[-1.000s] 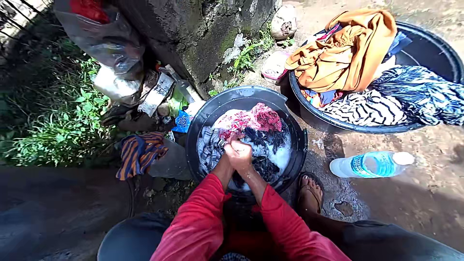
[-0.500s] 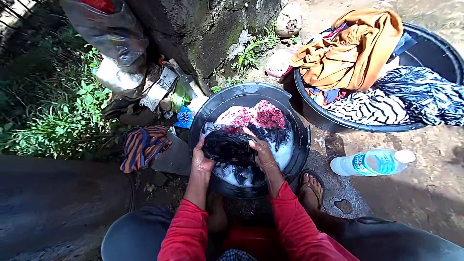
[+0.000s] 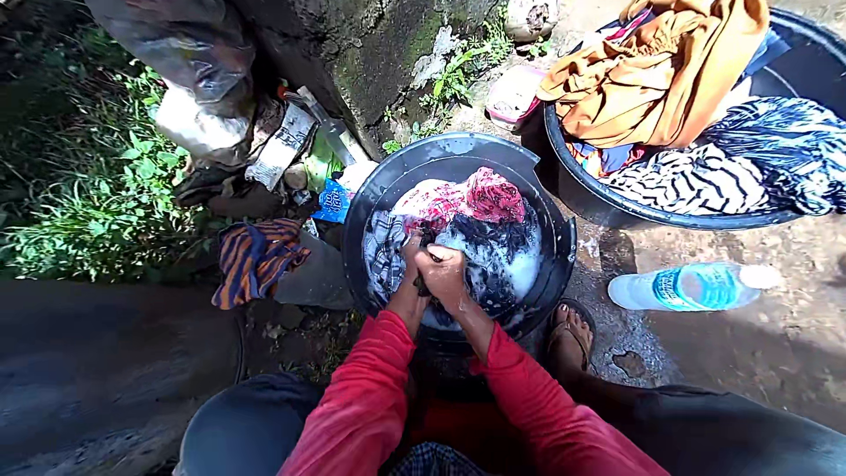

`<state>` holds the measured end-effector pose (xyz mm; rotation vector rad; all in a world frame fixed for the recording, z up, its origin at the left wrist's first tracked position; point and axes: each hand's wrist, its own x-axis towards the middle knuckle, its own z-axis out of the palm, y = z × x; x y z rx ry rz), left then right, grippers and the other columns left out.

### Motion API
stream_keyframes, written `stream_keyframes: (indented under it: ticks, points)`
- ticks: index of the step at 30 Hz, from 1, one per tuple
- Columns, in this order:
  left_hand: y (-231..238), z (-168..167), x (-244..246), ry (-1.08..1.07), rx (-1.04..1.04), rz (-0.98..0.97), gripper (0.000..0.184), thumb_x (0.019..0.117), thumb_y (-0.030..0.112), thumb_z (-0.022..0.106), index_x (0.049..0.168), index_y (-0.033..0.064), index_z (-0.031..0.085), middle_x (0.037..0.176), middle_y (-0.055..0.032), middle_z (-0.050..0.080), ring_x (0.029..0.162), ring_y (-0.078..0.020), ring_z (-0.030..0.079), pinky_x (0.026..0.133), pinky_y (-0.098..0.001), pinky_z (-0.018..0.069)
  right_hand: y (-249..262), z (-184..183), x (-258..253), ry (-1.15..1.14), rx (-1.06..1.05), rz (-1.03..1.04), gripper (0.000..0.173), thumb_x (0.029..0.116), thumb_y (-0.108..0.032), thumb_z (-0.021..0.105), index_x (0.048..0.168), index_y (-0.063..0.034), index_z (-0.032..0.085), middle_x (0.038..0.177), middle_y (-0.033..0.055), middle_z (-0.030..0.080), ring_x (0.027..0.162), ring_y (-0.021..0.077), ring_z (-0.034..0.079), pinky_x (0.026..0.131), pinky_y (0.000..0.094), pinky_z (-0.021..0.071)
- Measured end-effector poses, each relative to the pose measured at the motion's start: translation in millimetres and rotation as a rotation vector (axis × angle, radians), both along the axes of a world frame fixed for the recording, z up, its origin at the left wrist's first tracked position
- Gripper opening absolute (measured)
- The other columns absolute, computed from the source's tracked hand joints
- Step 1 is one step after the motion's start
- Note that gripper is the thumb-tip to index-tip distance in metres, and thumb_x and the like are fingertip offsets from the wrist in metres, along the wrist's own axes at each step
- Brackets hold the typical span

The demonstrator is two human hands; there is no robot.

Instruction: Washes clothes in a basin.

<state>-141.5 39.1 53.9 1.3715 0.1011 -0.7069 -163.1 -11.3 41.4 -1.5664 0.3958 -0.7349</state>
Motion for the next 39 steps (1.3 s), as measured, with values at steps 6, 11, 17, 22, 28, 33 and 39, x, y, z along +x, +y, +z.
stream_keyframes:
  ticks: [6, 11, 17, 22, 28, 33, 39]
  points:
    - [26, 50, 23, 0.021, -0.143, 0.148, 0.039, 0.1071, 0.05, 0.038, 0.119, 0.0196, 0.06, 0.103, 0.0, 0.071, 0.094, -0.0134, 0.069, 0.078, -0.0372, 0.0603, -121, -17, 8, 0.493, -0.086, -0.09, 0.067, 0.104, -0.054, 0.049, 0.079, 0.005, 0.068, 0.087, 0.0228, 0.067, 0.093, 0.0383, 0.064, 0.088, 0.0619, 0.0458]
    - [38, -75, 39, 0.075, 0.097, -0.041, 0.065, 0.1036, 0.063, 0.036, 0.145, 0.0143, 0.046, 0.131, -0.0119, 0.062, 0.116, -0.0233, 0.061, 0.093, -0.0464, 0.0537, -140, -24, 6, 0.352, -0.258, 0.244, 0.032, 0.1049, -0.024, 0.057, 0.121, 0.002, 0.068, 0.119, 0.0209, 0.069, 0.109, 0.0318, 0.067, 0.098, 0.052, 0.0519]
    - [10, -48, 38, 0.194, 0.072, 0.253, 0.026, 0.107, 0.02, 0.049, 0.129, 0.0054, 0.051, 0.105, -0.0123, 0.062, 0.088, -0.0206, 0.063, 0.076, -0.0395, 0.0556, -79, -83, -4, 0.925, -0.487, 0.773, 0.08, 0.0832, -0.034, 0.086, 0.15, -0.0131, 0.047, 0.153, 0.0239, 0.046, 0.138, 0.0457, 0.046, 0.109, 0.0695, 0.0359]
    - [26, 24, 47, 0.069, -0.178, 0.498, 0.021, 0.1081, 0.026, 0.044, 0.119, 0.011, 0.054, 0.101, -0.0071, 0.064, 0.089, -0.018, 0.065, 0.076, -0.0389, 0.0571, -81, -52, -3, 0.656, -0.349, 0.436, 0.022, 0.0931, -0.005, 0.066, 0.114, -0.0001, 0.07, 0.109, 0.0248, 0.071, 0.106, 0.0425, 0.067, 0.093, 0.0639, 0.0494]
    - [7, -12, 33, 0.022, 0.05, 0.308, 0.04, 0.1137, 0.028, 0.022, 0.137, 0.0041, 0.045, 0.116, -0.0085, 0.057, 0.1, -0.0115, 0.058, 0.088, -0.0284, 0.0508, -30, -31, -13, -0.047, 0.101, 0.482, 0.034, 0.0876, -0.012, 0.066, 0.119, 0.0024, 0.07, 0.136, 0.0141, 0.062, 0.131, 0.0221, 0.053, 0.11, 0.0405, 0.0443]
    - [-22, -76, 27, -0.185, 0.018, 0.342, 0.045, 0.1129, 0.033, 0.034, 0.123, -0.0061, 0.054, 0.098, -0.017, 0.063, 0.077, -0.0139, 0.06, 0.068, -0.0292, 0.0537, -22, -37, 13, 0.263, -0.012, 0.025, 0.031, 0.094, -0.027, 0.072, 0.096, 0.0044, 0.075, 0.087, 0.0191, 0.072, 0.085, 0.0307, 0.069, 0.082, 0.0525, 0.0537]
    - [19, 3, 46, 0.157, 0.063, 0.284, 0.03, 0.1099, 0.036, 0.043, 0.09, 0.0145, 0.05, 0.056, 0.0041, 0.041, 0.038, -0.0024, 0.027, 0.035, -0.0169, 0.0244, -109, -38, 0, 0.515, 0.398, 0.379, 0.029, 0.0993, -0.031, 0.068, 0.092, -0.0029, 0.066, 0.078, 0.004, 0.063, 0.066, 0.0101, 0.059, 0.063, 0.031, 0.0525]
